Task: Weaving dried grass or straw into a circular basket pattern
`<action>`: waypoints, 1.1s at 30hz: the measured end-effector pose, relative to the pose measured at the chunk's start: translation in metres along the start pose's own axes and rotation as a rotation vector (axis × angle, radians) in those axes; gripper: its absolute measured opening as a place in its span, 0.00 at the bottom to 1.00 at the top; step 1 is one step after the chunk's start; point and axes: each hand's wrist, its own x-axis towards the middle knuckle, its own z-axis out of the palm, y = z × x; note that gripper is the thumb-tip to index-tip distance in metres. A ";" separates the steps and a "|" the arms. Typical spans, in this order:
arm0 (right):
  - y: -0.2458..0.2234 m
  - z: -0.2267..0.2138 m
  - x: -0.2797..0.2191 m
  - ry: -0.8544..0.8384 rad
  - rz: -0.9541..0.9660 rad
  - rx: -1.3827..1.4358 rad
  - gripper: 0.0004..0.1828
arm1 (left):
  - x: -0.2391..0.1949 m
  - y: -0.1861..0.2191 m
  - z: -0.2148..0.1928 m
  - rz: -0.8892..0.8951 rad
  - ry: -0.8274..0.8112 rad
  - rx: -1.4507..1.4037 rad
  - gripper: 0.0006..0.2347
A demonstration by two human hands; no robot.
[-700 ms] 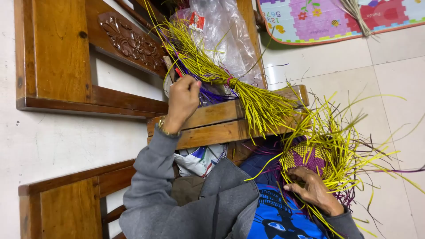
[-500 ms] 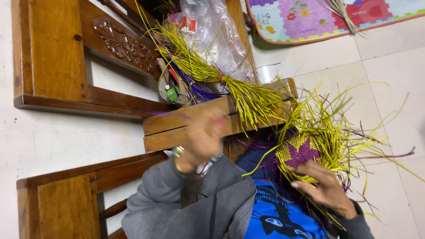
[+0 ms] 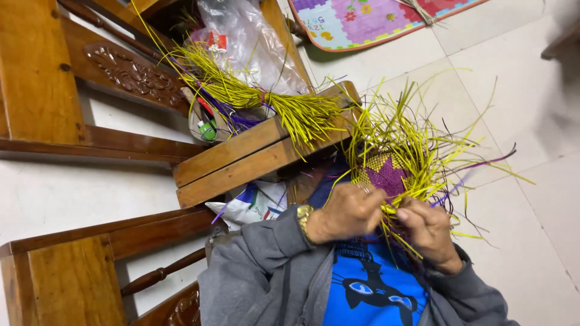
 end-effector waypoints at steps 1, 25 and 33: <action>0.001 0.000 -0.005 0.008 0.004 0.001 0.19 | -0.001 -0.009 -0.004 0.003 -0.007 -0.004 0.04; 0.005 -0.084 -0.011 0.860 0.094 0.101 0.19 | -0.048 -0.032 -0.020 -0.628 -0.113 -0.261 0.04; 0.001 -0.003 0.011 -0.049 -0.573 -0.681 0.09 | -0.028 -0.005 0.003 -1.284 -0.381 -1.633 0.03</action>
